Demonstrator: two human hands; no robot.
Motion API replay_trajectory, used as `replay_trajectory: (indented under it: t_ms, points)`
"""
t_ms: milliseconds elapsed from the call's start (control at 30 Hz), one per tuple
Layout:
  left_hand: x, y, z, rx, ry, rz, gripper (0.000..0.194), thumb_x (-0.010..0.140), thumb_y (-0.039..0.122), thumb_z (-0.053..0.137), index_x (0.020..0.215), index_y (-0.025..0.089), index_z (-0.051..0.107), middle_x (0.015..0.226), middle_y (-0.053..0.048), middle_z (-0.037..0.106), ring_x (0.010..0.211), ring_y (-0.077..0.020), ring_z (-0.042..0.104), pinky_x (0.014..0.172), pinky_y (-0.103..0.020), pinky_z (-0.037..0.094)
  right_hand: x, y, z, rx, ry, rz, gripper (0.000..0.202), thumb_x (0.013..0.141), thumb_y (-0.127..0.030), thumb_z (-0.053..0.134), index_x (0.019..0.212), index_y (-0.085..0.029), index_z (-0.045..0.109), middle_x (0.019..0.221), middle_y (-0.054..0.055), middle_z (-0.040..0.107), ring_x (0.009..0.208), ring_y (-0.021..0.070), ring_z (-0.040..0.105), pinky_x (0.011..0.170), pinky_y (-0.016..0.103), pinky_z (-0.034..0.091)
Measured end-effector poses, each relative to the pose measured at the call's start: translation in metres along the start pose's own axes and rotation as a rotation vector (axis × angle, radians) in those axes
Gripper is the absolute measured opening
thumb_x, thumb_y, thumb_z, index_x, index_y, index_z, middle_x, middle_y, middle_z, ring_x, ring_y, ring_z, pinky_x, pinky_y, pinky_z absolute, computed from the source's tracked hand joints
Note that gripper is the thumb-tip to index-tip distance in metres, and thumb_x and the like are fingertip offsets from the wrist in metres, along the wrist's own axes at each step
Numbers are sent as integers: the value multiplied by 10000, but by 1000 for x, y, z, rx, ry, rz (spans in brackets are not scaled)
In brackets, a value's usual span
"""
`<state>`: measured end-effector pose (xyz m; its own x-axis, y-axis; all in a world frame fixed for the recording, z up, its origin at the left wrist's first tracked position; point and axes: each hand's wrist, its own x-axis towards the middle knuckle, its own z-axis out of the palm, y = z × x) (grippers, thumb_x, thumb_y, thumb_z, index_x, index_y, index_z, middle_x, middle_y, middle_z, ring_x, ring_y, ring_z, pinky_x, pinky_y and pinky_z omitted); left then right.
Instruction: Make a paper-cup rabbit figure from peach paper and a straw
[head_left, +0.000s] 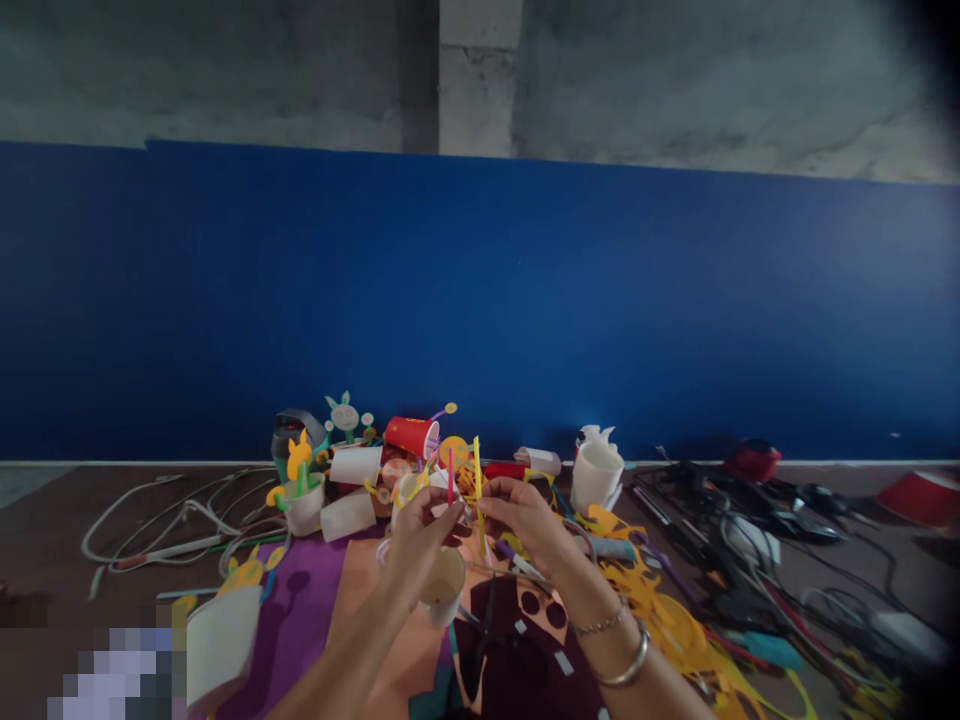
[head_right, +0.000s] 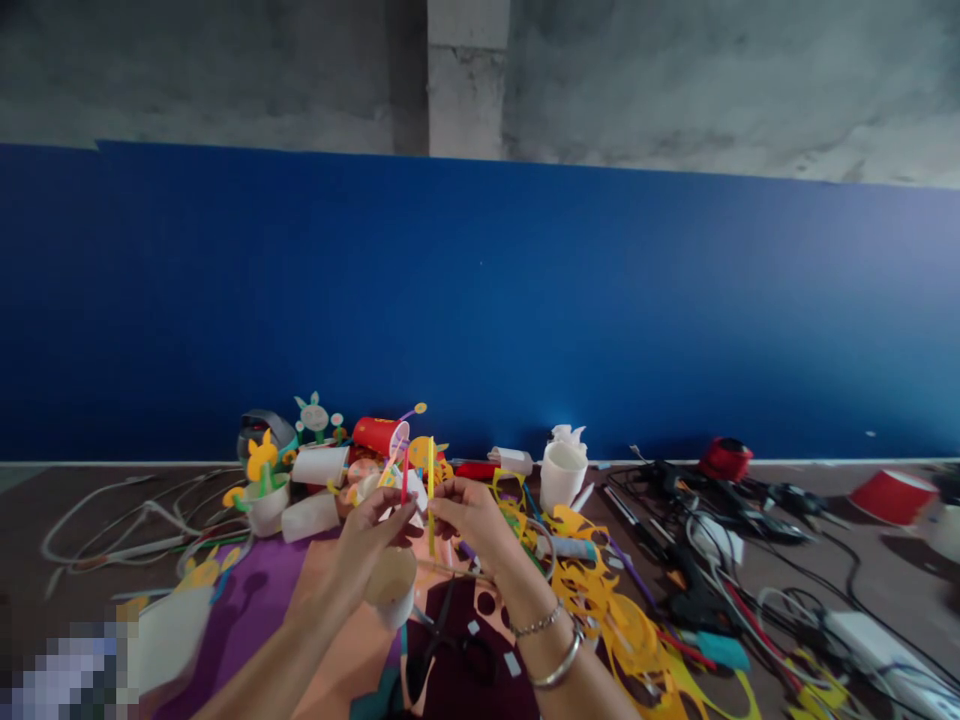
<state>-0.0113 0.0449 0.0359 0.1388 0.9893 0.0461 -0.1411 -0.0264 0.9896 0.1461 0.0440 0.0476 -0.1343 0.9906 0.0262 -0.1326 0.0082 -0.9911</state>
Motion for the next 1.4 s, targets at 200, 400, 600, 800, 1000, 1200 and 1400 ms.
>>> replay_trajectory:
  t_ms: [200,400,600,800,1000,1200,1400]
  points:
    - [-3,1,2,-36,32,-27,363,676,410,727,912,140,670,928,-87,688,767,-210,681,657,-296,558,1,7,5,-26,49,14,196,633,-304,722,690,-151,615,572,-43,527,491,67,402,464,208,297]
    - [-4,5,4,-71,-66,21,305,690,415,719,804,133,742,1282,-129,552,902,-242,655,750,-325,549,-1,8,16,148,109,0,226,599,-320,752,660,-170,594,569,-53,511,491,65,399,459,204,277]
    - [-3,3,3,-126,-181,-8,321,706,380,722,923,144,734,1041,-114,688,838,-210,660,783,-302,510,-4,2,16,180,85,49,237,611,-328,768,682,-169,607,594,-35,543,504,69,434,442,196,263]
    - [-6,4,4,-153,-202,-134,352,685,360,744,960,142,712,854,-71,715,700,-165,660,707,-265,502,-2,3,8,90,82,-39,302,697,-448,703,727,-150,661,555,-34,520,459,59,370,442,209,266]
    - [-9,4,4,-256,-242,-228,311,702,360,735,885,110,709,764,-74,707,656,-155,661,636,-238,489,1,5,5,90,96,-56,331,602,-451,771,632,-141,658,539,-17,550,474,78,410,465,226,307]
    - [-11,2,3,-287,-256,-257,298,746,379,694,891,119,671,813,-78,705,637,-157,670,640,-264,503,-1,2,4,107,59,-37,306,593,-435,778,620,-152,663,535,-6,570,496,96,459,475,228,329]
    - [-12,5,4,-302,-252,-306,282,728,369,712,840,121,643,752,-76,707,616,-158,665,621,-263,501,-2,3,4,58,46,-24,319,623,-448,758,662,-154,641,557,-16,561,490,89,450,469,222,314]
